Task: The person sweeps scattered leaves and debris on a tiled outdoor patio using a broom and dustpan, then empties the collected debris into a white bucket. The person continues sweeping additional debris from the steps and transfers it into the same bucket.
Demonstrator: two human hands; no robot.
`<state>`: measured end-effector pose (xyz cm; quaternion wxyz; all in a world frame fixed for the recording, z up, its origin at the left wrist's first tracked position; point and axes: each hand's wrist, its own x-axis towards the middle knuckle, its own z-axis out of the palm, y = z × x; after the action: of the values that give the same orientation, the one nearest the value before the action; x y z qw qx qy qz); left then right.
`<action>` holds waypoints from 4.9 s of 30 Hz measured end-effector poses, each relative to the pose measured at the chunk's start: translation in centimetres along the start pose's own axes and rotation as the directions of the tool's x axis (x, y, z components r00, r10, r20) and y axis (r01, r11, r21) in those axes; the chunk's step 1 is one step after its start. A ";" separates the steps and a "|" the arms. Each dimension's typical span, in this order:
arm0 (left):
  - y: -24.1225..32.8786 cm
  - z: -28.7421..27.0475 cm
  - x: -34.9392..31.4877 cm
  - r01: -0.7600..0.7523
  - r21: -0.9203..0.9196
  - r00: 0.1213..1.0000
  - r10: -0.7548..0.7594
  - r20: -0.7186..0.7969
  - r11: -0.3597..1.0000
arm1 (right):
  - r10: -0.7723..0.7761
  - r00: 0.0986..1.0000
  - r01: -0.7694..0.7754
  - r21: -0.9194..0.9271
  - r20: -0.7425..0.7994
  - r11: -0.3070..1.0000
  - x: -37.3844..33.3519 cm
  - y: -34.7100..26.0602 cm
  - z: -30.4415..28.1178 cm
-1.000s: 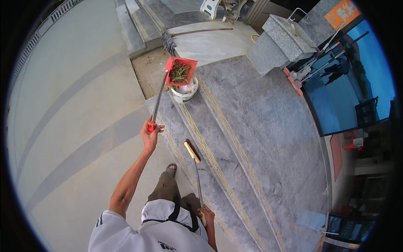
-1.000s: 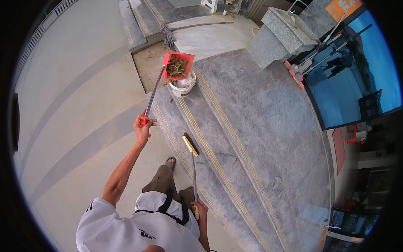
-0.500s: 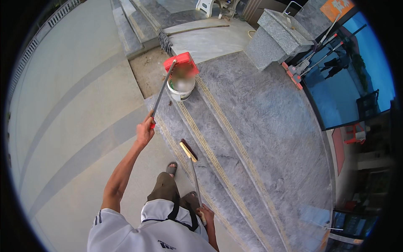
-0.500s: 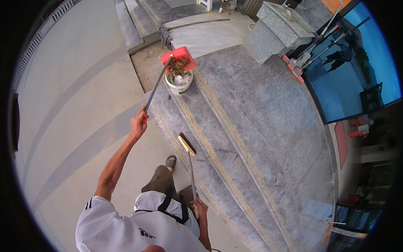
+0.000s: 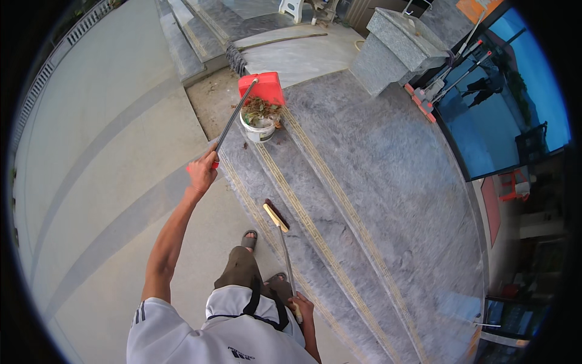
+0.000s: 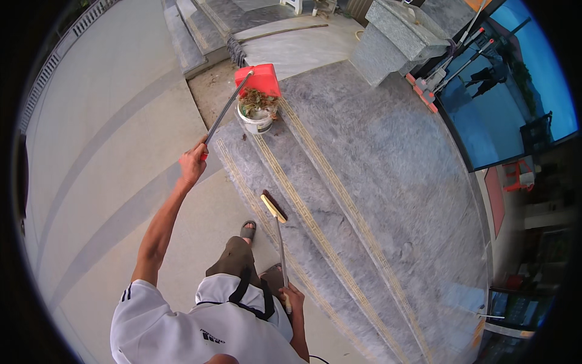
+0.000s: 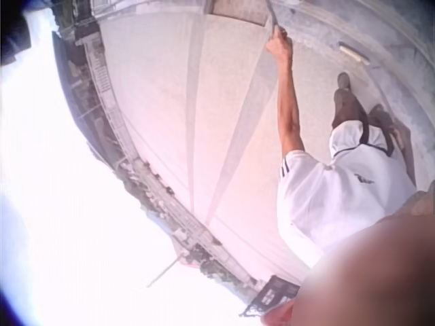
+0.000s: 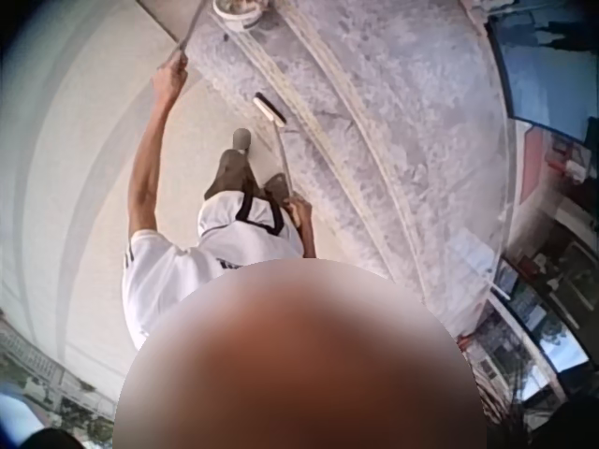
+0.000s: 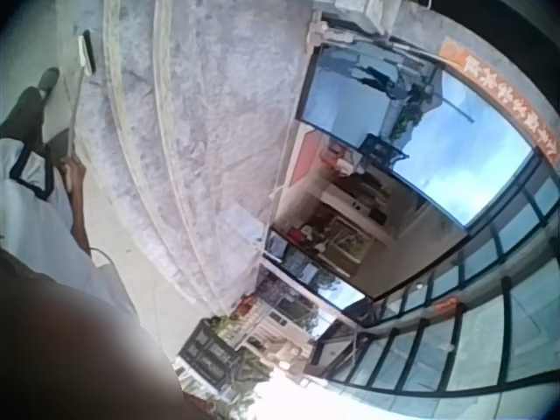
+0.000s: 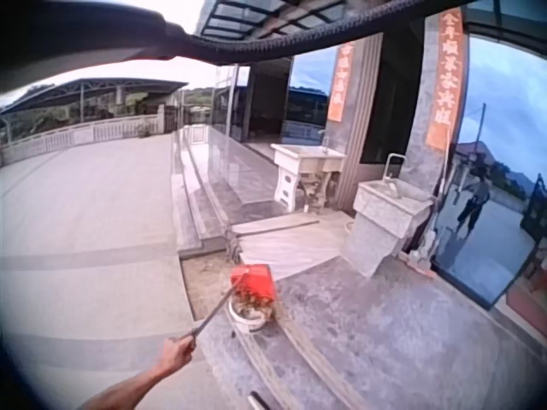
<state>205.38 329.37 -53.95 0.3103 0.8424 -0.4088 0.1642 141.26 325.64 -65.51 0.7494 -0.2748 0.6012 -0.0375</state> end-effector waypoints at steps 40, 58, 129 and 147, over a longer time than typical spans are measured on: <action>2.1 1.4 -3.7 0.207 -0.157 0.965 -0.228 -0.129 0.966 | -0.026 1.000 0.025 -0.167 -0.006 0.986 -2.2 -1.9 4.7; -4.1 8.4 -1.3 0.210 -0.175 0.978 -0.209 0.023 0.962 | -0.017 0.998 0.007 -0.170 -0.055 0.985 0.4 -2.7 11.7; -37.0 14.8 22.9 0.682 -0.643 0.220 -0.740 0.635 -0.348 | 0.204 0.959 -0.163 0.203 -0.199 0.966 18.4 -18.2 52.7; -36.3 16.0 22.5 0.760 -0.559 0.212 -0.688 0.695 -0.331 | 0.109 0.962 -0.270 0.826 0.249 0.495 27.6 -23.1 61.0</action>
<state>248.26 322.84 -68.18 0.7077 0.5862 0.1957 -0.3423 211.38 317.78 -71.62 0.8331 0.1941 0.4680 -0.2220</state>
